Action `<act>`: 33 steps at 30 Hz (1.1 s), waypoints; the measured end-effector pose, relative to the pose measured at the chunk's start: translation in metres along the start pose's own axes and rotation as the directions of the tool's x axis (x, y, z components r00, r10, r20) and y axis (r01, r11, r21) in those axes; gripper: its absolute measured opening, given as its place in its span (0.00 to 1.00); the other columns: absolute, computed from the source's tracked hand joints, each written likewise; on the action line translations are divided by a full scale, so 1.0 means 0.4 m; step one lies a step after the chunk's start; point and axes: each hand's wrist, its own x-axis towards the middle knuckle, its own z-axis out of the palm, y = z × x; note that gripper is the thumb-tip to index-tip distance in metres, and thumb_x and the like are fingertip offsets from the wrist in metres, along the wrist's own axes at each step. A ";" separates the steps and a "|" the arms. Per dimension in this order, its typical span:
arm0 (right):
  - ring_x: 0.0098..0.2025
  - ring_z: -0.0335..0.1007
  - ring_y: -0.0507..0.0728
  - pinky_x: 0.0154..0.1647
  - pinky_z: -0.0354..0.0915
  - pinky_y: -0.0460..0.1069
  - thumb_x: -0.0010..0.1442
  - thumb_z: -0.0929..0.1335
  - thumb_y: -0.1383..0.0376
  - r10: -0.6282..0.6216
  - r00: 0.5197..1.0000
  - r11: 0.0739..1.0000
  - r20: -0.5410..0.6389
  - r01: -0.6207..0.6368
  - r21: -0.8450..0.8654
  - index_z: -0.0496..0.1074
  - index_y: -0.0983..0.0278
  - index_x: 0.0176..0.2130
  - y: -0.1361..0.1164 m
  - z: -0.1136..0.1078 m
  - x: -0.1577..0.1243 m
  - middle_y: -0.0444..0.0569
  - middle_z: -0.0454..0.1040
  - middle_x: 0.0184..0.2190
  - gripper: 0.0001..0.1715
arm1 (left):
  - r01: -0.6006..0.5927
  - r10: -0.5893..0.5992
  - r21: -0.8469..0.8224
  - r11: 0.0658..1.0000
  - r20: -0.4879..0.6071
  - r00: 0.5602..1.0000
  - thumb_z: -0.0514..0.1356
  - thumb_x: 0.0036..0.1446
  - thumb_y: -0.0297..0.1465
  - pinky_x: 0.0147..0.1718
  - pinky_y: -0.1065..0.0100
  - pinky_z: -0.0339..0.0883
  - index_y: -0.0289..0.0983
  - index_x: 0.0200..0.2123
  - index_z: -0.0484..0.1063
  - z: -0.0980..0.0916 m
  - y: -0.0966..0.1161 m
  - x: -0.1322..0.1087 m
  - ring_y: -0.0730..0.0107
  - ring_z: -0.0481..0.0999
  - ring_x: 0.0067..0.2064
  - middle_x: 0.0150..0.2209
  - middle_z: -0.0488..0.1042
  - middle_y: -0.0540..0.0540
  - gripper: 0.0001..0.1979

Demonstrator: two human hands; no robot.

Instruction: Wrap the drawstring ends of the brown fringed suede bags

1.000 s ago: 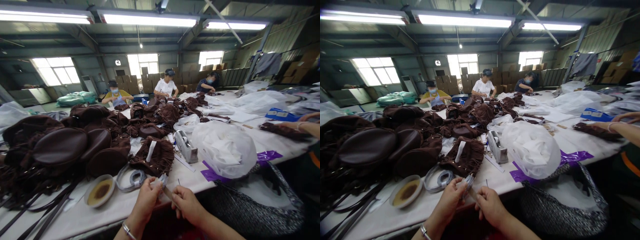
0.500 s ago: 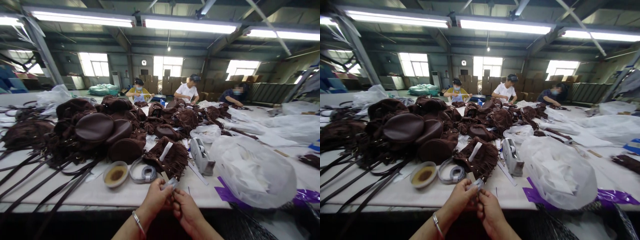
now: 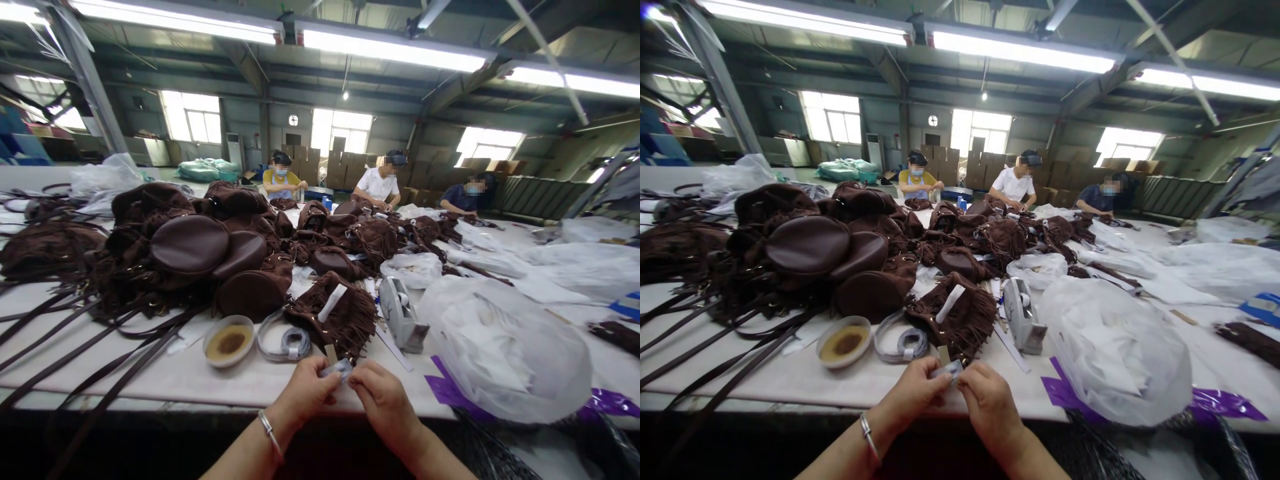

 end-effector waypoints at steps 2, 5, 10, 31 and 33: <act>0.44 0.71 0.60 0.46 0.67 0.54 0.62 0.65 0.71 -0.073 0.997 0.996 0.012 0.073 -0.042 0.77 0.62 0.32 0.004 -0.013 0.049 0.53 0.75 0.39 0.12 | -0.039 0.036 0.130 0.991 0.026 0.999 0.64 0.50 0.40 0.23 0.71 0.63 0.37 0.29 0.67 -0.001 0.001 -0.001 0.72 0.68 0.26 0.25 0.66 0.54 0.14; 0.51 0.70 0.61 0.54 0.64 0.55 0.55 0.68 0.75 -0.084 0.992 0.996 0.092 0.081 0.031 0.77 0.62 0.28 0.014 -0.012 0.102 0.51 0.76 0.47 0.11 | -0.150 0.140 0.283 0.947 0.057 0.989 0.61 0.53 0.35 0.24 0.71 0.58 0.36 0.30 0.70 -0.012 0.004 -0.004 0.71 0.68 0.26 0.24 0.68 0.53 0.08; 0.34 0.72 0.54 0.39 0.66 0.48 0.55 0.67 0.73 0.108 0.976 0.972 0.188 -0.144 0.188 0.76 0.62 0.26 0.015 0.015 0.123 0.45 0.76 0.28 0.10 | -0.322 0.300 0.389 0.863 0.118 0.946 0.58 0.56 0.32 0.33 0.69 0.59 0.35 0.36 0.77 -0.034 0.012 -0.024 0.66 0.70 0.35 0.32 0.76 0.48 0.09; 0.39 0.69 0.55 0.40 0.63 0.49 0.59 0.69 0.73 -0.142 0.940 0.940 0.311 0.226 -0.254 0.74 0.63 0.34 -0.032 -0.038 0.153 0.47 0.73 0.35 0.06 | -0.219 0.239 0.372 0.902 -0.009 0.971 0.58 0.55 0.37 0.26 0.69 0.49 0.36 0.22 0.66 -0.004 -0.012 -0.022 0.73 0.60 0.27 0.22 0.63 0.53 0.14; 0.37 0.67 0.55 0.39 0.61 0.49 0.62 0.67 0.72 -0.198 0.927 0.896 0.318 0.303 -0.326 0.73 0.63 0.32 -0.023 -0.028 0.146 0.47 0.72 0.33 0.07 | -0.217 0.238 0.366 0.905 -0.014 0.971 0.58 0.53 0.36 0.26 0.69 0.49 0.37 0.21 0.65 -0.006 -0.012 -0.022 0.73 0.60 0.27 0.21 0.63 0.53 0.13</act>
